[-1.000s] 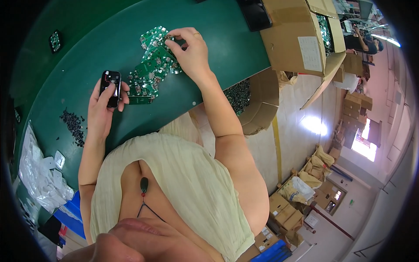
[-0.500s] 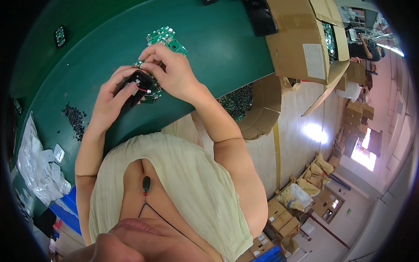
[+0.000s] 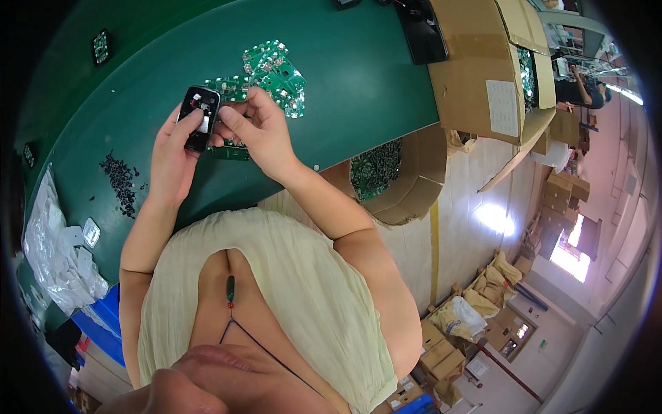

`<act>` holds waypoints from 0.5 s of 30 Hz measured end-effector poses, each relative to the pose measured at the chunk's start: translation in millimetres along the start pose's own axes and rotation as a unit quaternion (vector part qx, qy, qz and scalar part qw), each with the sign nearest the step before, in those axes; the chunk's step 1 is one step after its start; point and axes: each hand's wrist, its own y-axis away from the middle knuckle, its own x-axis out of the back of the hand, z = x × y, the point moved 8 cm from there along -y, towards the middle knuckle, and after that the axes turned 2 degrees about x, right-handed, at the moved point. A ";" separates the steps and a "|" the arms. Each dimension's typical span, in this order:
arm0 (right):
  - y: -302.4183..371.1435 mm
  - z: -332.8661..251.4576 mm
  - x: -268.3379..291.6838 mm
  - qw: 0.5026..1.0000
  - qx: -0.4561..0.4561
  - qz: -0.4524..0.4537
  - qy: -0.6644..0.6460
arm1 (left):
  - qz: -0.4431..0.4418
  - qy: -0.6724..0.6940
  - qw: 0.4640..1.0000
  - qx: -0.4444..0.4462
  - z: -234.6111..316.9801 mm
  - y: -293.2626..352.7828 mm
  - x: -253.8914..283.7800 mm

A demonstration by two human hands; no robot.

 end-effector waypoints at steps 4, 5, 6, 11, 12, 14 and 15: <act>-1.0 -0.1 2.0 0.999 0.012 0.036 -0.025 | 0.004 -0.023 1.000 -0.002 -2.3 0.4 2.4; -1.8 -0.8 6.5 0.998 0.023 0.058 -0.004 | 0.001 -0.029 1.000 -0.010 -1.5 1.1 -0.2; -2.2 -1.4 11.1 0.996 0.034 0.080 0.018 | -0.001 -0.036 0.999 -0.018 -0.8 2.3 -1.9; -7.6 -11.9 23.4 0.988 0.096 0.097 0.070 | 0.003 -0.037 0.999 -0.025 -0.3 4.6 -0.9; -7.8 -17.7 25.5 0.985 0.122 0.099 0.069 | 0.012 -0.040 0.999 -0.023 -0.1 4.4 1.3; -9.2 -23.6 25.5 0.986 0.122 0.093 0.061 | 0.015 -0.039 0.999 -0.025 0.0 3.5 5.4; -9.7 -25.7 25.5 0.987 0.122 0.090 0.053 | 0.016 -0.038 0.999 -0.025 -0.2 3.2 6.7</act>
